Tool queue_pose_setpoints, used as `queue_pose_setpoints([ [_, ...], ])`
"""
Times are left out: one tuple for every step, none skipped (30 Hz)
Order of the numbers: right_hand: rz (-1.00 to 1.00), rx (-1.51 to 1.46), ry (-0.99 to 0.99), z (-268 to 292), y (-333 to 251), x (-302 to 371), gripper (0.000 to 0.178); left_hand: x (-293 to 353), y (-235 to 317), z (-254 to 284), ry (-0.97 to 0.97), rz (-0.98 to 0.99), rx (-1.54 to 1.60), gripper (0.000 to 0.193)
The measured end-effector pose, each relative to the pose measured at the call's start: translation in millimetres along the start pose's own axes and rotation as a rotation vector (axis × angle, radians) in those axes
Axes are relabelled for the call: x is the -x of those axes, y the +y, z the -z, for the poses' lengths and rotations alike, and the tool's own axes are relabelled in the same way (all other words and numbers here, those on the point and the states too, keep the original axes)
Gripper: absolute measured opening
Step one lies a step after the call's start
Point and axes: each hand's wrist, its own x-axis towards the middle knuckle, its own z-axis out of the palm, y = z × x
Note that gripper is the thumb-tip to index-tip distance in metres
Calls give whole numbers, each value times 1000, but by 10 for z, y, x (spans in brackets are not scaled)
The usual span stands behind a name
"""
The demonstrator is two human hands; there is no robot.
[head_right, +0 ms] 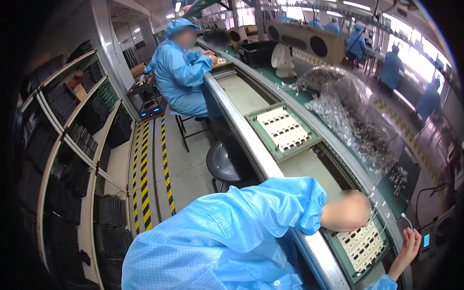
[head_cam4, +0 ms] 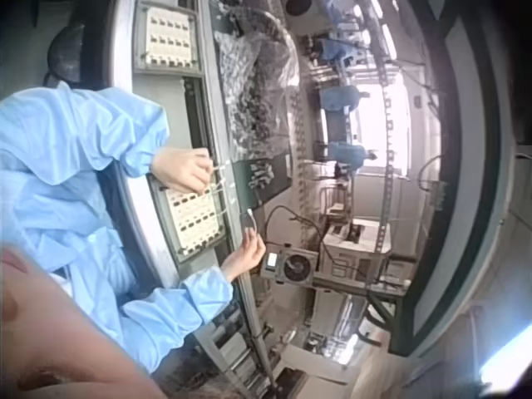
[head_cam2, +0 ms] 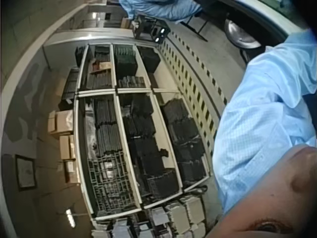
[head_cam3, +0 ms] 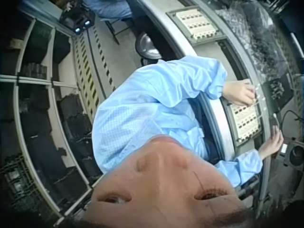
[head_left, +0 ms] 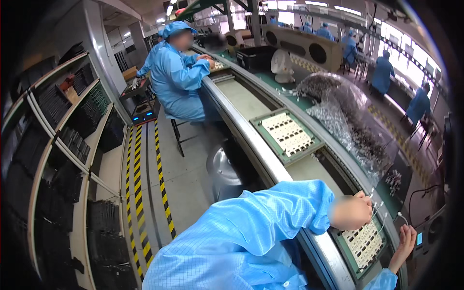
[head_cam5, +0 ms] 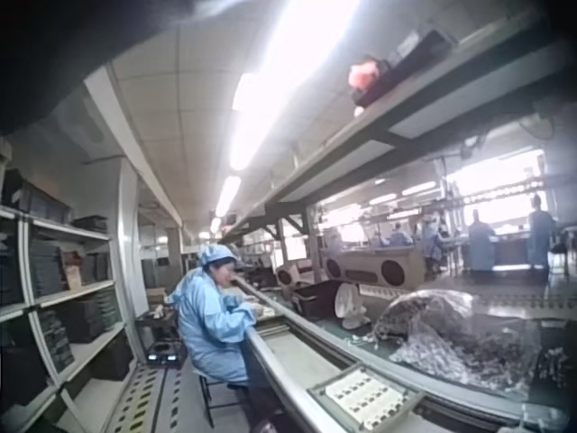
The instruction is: Insert small wires and electronic components into a printed circuit board on a production assembly line.
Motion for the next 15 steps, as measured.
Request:
queue_pose_setpoints([
  [-19, -2, 9, -77, -96, 95, 31, -15, 2, 0, 8, -2, 7, 21],
  [-18, 0, -17, -39, -125, 144, 33, -36, 14, 7, -3, -11, 17, 23],
  [3, 29, -36, -34, -168, 191, 33, -40, 11, -31, -5, -33, 25, 23],
  [31, 58, -52, -63, -218, 225, 33, -53, -21, -63, -4, -61, 32, 23],
  [27, 44, -57, -46, -220, 244, 34, -80, -67, -67, -13, -120, 26, 21],
  [17, 51, -55, -63, -201, 280, 34, -104, -152, -44, -26, -166, -14, 20],
  [8, 62, -55, -87, -194, 299, 34, -169, -270, -25, -32, -219, -53, 19],
  [1, 70, -53, -101, -165, 301, 34, -268, -373, 2, 74, -204, -69, 18],
  [-35, 79, -29, -93, -128, 307, 34, -372, -454, 40, 131, -115, -57, 18],
  [-33, 85, -24, -74, -104, 297, 34, -452, -531, 89, 186, -27, -46, 18],
  [-49, 69, -9, -54, -82, 279, 34, -486, -670, 46, 227, 37, 17, 19],
  [-67, 51, 4, -30, -60, 253, 34, -499, -738, 36, 230, 36, 21, 19],
  [-56, 51, 7, 1, -88, 276, 34, -498, -761, 39, 239, 41, 30, 20],
  [-63, 58, 17, 31, -129, 310, 34, -485, -774, 45, 248, 49, 36, 21],
  [-48, 86, 19, 59, -175, 338, 34, -432, -756, 80, 208, -14, 8, 22],
])
